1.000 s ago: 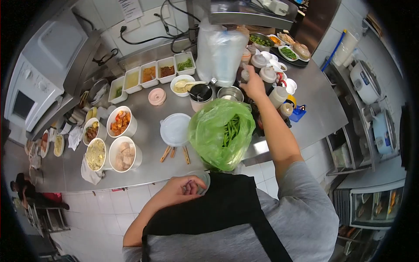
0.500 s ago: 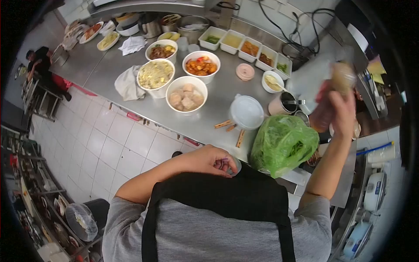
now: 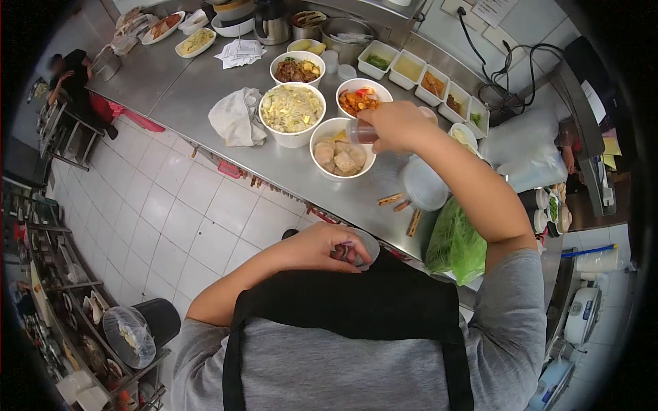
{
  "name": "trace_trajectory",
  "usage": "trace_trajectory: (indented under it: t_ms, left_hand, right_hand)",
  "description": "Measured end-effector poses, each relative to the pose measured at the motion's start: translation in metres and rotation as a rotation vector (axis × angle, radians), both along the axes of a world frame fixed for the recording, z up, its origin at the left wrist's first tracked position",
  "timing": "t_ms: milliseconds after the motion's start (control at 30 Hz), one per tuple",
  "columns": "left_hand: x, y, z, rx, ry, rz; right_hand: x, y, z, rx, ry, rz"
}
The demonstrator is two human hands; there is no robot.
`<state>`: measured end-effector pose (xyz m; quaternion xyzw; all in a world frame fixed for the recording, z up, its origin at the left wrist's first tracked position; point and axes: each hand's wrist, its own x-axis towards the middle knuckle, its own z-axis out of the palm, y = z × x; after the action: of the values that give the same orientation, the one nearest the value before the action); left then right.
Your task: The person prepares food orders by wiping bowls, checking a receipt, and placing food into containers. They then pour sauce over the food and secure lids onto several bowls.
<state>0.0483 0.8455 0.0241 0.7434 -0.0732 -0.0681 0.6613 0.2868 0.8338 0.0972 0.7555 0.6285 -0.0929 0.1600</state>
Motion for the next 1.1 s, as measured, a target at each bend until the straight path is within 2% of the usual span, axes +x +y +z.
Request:
trace_trajectory:
  t_ms: [133, 233, 333, 433, 533, 633, 733, 767, 867, 933, 1000, 1067, 1100]
  left_hand:
    - [-0.007, 0.011, 0.005, -0.003, 0.022, 0.012]
    - [-0.009, 0.016, 0.005, -0.006, 0.032, 0.005]
    - [-0.009, 0.019, 0.002, 0.001, 0.036, -0.001]
    - [-0.009, 0.020, 0.001, -0.006, -0.005, 0.006]
    - [-0.005, 0.021, 0.004, 0.009, 0.018, -0.023]
    - [-0.002, 0.020, 0.006, 0.053, 0.031, -0.049]
    - [0.004, 0.018, 0.005, 0.054, 0.019, -0.069]
    - [0.007, 0.016, 0.005, 0.046, 0.015, -0.079]
    - [0.015, 0.014, 0.015, 0.129, 0.063, -0.134]
    - [0.020, 0.012, 0.017, 0.205, 0.050, -0.134]
    - [0.032, 0.004, 0.019, 0.231, 0.015, -0.170]
    - [0.040, -0.005, 0.024, 0.208, -0.010, -0.183]
    - [0.046, -0.010, 0.028, 0.250, -0.036, -0.215]
  right_hand:
    - [-0.013, 0.002, 0.023, -0.315, -0.055, 0.052]
    - [-0.004, 0.002, 0.013, -0.168, -0.058, -0.021]
    - [0.003, 0.004, 0.013, -0.129, -0.089, -0.015]
    - [0.005, 0.004, 0.007, -0.341, -0.191, 0.003]
    - [0.011, 0.006, -0.002, -0.196, -0.180, -0.050]
    - [0.008, 0.004, 0.002, -0.212, -0.131, -0.050]
    - [-0.004, -0.007, 0.000, 0.004, -0.035, -0.084]
    - [0.001, -0.008, -0.006, -0.042, -0.046, -0.084]
    - [0.011, -0.028, -0.005, -0.032, 0.099, -0.141]
    - [0.038, -0.053, -0.019, 0.194, 0.407, -0.148]
    - [0.045, -0.086, -0.016, 0.427, 0.792, -0.227]
    - [0.038, -0.122, 0.006, 0.404, 1.480, -0.533]
    - [0.036, -0.144, 0.017, 0.552, 1.591, -0.572]
